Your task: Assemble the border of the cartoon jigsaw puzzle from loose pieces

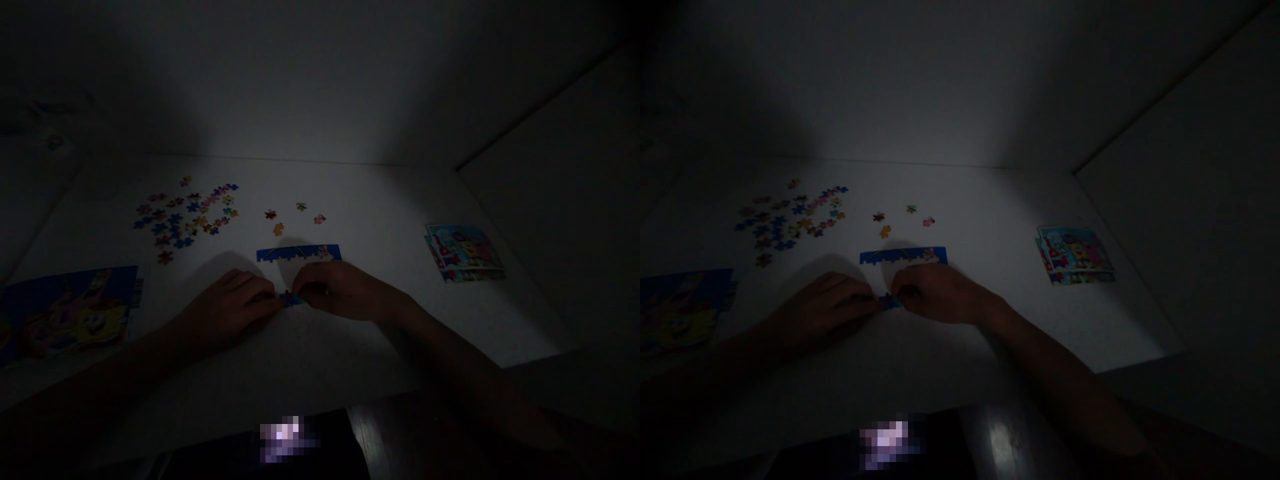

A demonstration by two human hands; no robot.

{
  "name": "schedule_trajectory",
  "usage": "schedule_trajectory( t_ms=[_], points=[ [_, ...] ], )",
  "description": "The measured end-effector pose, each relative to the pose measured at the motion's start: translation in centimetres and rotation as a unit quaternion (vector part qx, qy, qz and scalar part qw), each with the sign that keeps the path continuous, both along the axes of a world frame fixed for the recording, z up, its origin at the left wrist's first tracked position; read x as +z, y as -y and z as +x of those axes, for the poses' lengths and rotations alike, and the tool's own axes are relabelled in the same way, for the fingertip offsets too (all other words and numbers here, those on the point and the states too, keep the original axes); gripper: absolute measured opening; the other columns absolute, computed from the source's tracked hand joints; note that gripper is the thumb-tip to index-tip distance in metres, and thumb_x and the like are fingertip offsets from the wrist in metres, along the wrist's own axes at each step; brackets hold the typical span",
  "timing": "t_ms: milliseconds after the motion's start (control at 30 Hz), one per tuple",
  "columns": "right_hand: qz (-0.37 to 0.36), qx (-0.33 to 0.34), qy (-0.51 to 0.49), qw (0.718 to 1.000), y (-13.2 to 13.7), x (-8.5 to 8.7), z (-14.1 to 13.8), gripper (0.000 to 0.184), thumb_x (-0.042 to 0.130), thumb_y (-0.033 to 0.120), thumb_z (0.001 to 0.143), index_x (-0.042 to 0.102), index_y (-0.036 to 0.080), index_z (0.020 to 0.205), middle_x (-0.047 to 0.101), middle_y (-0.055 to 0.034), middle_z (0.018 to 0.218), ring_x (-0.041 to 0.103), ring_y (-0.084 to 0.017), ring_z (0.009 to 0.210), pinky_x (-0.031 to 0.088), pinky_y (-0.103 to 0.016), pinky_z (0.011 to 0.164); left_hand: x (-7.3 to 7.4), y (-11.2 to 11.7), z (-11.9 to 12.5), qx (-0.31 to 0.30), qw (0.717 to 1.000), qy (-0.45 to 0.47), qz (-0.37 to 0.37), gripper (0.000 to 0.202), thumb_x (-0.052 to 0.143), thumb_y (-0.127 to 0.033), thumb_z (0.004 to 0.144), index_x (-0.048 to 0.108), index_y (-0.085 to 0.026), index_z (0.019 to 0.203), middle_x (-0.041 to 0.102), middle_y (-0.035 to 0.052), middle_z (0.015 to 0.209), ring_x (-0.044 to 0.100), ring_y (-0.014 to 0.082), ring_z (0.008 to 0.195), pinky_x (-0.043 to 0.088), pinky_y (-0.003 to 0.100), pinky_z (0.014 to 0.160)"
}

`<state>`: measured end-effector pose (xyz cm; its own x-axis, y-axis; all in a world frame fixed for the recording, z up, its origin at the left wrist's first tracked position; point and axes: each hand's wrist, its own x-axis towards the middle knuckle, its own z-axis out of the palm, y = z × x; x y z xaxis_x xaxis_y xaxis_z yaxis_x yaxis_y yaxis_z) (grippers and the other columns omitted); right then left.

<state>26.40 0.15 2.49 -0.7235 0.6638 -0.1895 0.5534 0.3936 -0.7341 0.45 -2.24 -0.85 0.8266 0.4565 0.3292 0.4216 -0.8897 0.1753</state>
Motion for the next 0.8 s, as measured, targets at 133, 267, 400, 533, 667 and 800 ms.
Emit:
schedule_trajectory(
  t_ms=[133, 267, 400, 533, 667, 800],
  points=[
    [0.011, 0.002, 0.004, 1.0, 0.0, -0.2, 0.0, 0.018, 0.057, 0.012, 0.09, 0.072, 0.016, 0.1, 0.073, -0.0038, 0.092, 0.061, -0.012, 0.075, 0.041, -0.025, 0.069, -0.1, -0.1, -0.1, -0.001, 1.0, -0.01, -0.004, 0.024, 0.049, -0.019, 0.104, 0.068, -0.022, 0.118, 0.07, 0.0051, 0.106, 0.06, 0.0185, 0.095, 0.047, 0.031, 0.084],
    [-0.009, 0.007, -0.01, 1.0, -0.2, -0.3, 0.2, 0.019, 0.057, 0.011, 0.091, 0.072, 0.016, 0.102, 0.073, -0.003, 0.091, 0.061, -0.012, 0.076, 0.042, -0.025, 0.07, -0.3, -0.1, -0.1, -0.001, 1.0, 0.013, 0.007, 0.023, 0.047, -0.02, 0.105, 0.068, -0.021, 0.115, 0.07, 0.0053, 0.104, 0.059, 0.019, 0.094, 0.046, 0.031, 0.082],
    [-0.058, 0.005, -0.035, 0.998, -0.1, 0.1, 0.3, 0.019, 0.06, 0.012, 0.09, 0.071, 0.015, 0.105, 0.072, -0.0032, 0.095, 0.062, -0.012, 0.079, 0.044, -0.025, 0.07, -0.3, 0.0, -0.1, 0.002, 1.0, 0.013, -0.01, 0.022, 0.052, -0.019, 0.103, 0.068, -0.022, 0.118, 0.07, 0.0055, 0.106, 0.059, 0.0197, 0.095, 0.046, 0.032, 0.081],
    [-0.078, 0.005, -0.062, 0.995, -0.2, 0.2, 0.5, 0.023, 0.063, 0.007, 0.083, 0.07, 0.016, 0.102, 0.07, -0.0012, 0.091, 0.059, -0.011, 0.076, 0.044, -0.024, 0.069, -0.3, 0.0, 0.0, -0.004, 1.0, 0.013, -0.004, 0.021, 0.052, -0.019, 0.103, 0.069, -0.02, 0.115, 0.07, 0.006, 0.105, 0.059, 0.02, 0.094, 0.045, 0.032, 0.08],
    [-0.11, -0.09, -0.134, 0.981, -1.6, -1.0, 1.5, 0.014, 0.063, 0.019, 0.087, 0.069, 0.018, 0.1, 0.066, 0.0, 0.085, 0.058, -0.011, 0.073, 0.045, -0.025, 0.066, -0.3, 0.1, 0.1, -0.002, 1.0, 0.024, -0.006, 0.023, 0.046, -0.018, 0.106, 0.067, -0.02, 0.116, 0.07, 0.0057, 0.104, 0.06, 0.019, 0.093, 0.047, 0.032, 0.08],
    [-0.032, -0.287, -0.162, 0.944, -3.9, -2.7, 3.3, 0.02, 0.065, 0.034, 0.087, 0.069, 0.019, 0.1, 0.07, -0.0046, 0.095, 0.062, -0.016, 0.08, 0.049, -0.032, 0.074, -0.1, 0.1, 0.2, 0.001, 1.0, 0.023, -0.006, 0.022, 0.047, -0.018, 0.106, 0.066, -0.02, 0.114, 0.07, 0.0054, 0.104, 0.06, 0.0187, 0.093, 0.047, 0.032, 0.081]
  ],
)
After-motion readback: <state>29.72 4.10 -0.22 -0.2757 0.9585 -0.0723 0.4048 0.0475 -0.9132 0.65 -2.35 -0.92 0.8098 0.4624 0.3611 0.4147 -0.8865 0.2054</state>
